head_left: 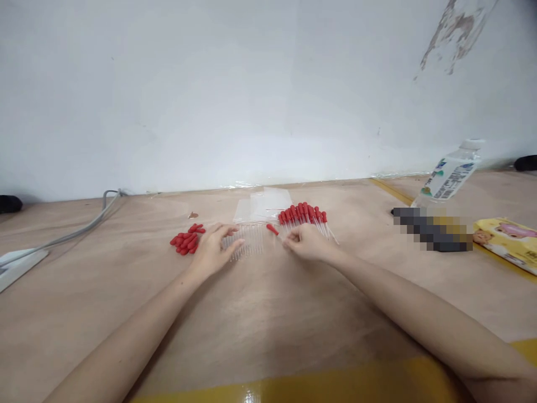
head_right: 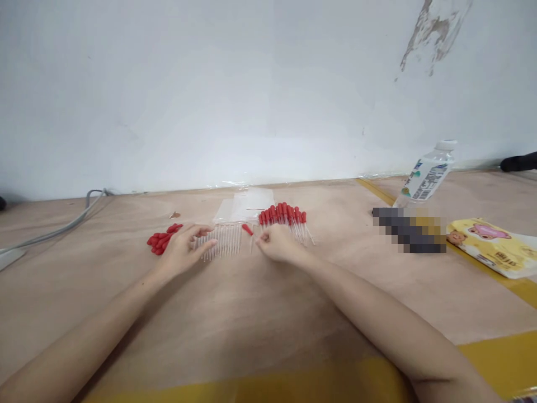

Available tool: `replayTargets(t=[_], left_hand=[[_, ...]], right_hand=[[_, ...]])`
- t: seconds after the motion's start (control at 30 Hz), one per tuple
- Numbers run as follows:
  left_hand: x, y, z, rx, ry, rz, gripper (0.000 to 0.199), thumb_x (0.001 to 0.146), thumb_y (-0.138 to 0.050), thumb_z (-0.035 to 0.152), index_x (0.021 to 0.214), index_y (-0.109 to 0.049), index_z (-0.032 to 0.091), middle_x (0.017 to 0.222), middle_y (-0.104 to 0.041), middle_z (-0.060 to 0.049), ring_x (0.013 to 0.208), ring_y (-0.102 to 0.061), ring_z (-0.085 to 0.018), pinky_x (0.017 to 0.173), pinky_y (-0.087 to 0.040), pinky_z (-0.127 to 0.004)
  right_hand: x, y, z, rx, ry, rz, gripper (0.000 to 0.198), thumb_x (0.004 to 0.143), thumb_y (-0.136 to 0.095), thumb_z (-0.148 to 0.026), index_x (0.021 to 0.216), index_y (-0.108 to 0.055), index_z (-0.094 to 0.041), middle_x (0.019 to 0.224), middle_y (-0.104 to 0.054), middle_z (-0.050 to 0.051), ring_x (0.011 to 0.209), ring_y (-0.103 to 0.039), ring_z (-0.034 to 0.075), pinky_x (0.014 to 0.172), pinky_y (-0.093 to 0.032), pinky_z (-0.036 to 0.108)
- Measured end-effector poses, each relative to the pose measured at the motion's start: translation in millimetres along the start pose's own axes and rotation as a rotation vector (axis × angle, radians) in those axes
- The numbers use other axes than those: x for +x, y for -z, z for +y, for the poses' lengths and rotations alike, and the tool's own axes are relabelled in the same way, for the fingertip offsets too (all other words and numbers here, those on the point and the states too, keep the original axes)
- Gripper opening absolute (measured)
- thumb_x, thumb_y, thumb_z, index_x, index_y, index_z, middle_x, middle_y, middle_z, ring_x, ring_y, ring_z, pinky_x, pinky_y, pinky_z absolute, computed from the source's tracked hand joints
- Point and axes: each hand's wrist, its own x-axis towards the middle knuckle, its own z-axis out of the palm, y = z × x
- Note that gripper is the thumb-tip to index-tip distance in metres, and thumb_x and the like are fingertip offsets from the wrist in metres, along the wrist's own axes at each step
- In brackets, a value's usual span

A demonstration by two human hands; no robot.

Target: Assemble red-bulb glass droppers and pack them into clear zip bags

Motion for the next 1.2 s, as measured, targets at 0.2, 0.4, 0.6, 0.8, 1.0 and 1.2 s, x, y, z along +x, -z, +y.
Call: replayTargets(t=[0.2, 0.4, 0.6, 0.8, 1.0, 1.2], left_hand=[[11.9, 25.6, -24.3, 0.289, 0.331, -0.280, 0.021, 0.073, -0.053, 0.039, 0.072, -0.057, 0.019, 0.075, -0.062, -0.005, 0.074, -0.058, -0.022, 0.057, -0.038, -0.027], [15.5, 47.4, -38.7, 0.102, 0.399, -0.482, 0.039, 0.053, -0.065, 0.056, 0.065, -0.057, 0.019, 0.066, -0.058, 0.000, 0.063, -0.055, -0.018, 0.053, -0.036, -0.024], [21.2, 62.7, -56.8, 0.172, 0.507, -0.378, 0.030, 0.064, -0.057, 0.049, 0.064, -0.060, 0.019, 0.065, -0.062, -0.002, 0.063, -0.058, -0.019, 0.052, -0.039, -0.025], [22.2, 53.4, -63.7, 0.405, 0.467, -0.159, 0.022, 0.068, -0.055, 0.040, 0.073, -0.064, 0.021, 0.085, -0.064, -0.006, 0.080, -0.060, -0.024, 0.057, -0.040, -0.029], [16.9, 42.3, -51.9, 0.554, 0.424, -0.156, 0.026, 0.065, -0.057, 0.046, 0.063, -0.063, 0.020, 0.083, -0.062, -0.012, 0.090, -0.055, -0.033, 0.072, -0.043, -0.039], [13.8, 38.0, -54.1, 0.633, 0.458, -0.143, 0.038, 0.071, -0.051, 0.041, 0.094, -0.060, 0.012, 0.098, -0.056, -0.020, 0.090, -0.055, -0.035, 0.071, -0.043, -0.039]], right_hand=[[39.9, -13.3, -0.7, -0.216, -0.281, 0.168, 0.026, 0.079, -0.045, -0.033, 0.068, -0.064, -0.018, 0.073, -0.066, 0.006, 0.071, -0.060, 0.019, 0.057, -0.038, 0.025], [50.7, -27.6, -4.4, -0.373, -0.352, 0.167, 0.028, 0.078, -0.043, -0.033, 0.083, -0.065, -0.016, 0.084, -0.065, 0.011, 0.081, -0.061, 0.025, 0.064, -0.042, 0.031], [44.1, -29.8, -6.3, -0.355, -0.251, 0.182, 0.029, 0.081, -0.041, -0.036, 0.083, -0.064, -0.019, 0.086, -0.066, 0.008, 0.083, -0.061, 0.023, 0.065, -0.042, 0.031], [41.0, -32.4, -20.3, -0.417, -0.238, 0.053, 0.029, 0.081, -0.045, -0.034, 0.089, -0.065, -0.016, 0.088, -0.066, 0.014, 0.086, -0.062, 0.025, 0.067, -0.043, 0.032], [36.8, -33.0, -27.0, -0.438, -0.204, 0.014, 0.030, 0.084, -0.042, -0.030, 0.091, -0.064, -0.012, 0.091, -0.066, 0.017, 0.087, -0.061, 0.025, 0.067, -0.042, 0.031], [15.5, -24.3, -20.1, -0.414, -0.123, 0.091, 0.023, 0.083, -0.042, -0.027, 0.090, -0.059, -0.014, 0.085, -0.066, 0.011, 0.079, -0.062, 0.024, 0.063, -0.040, 0.030]])
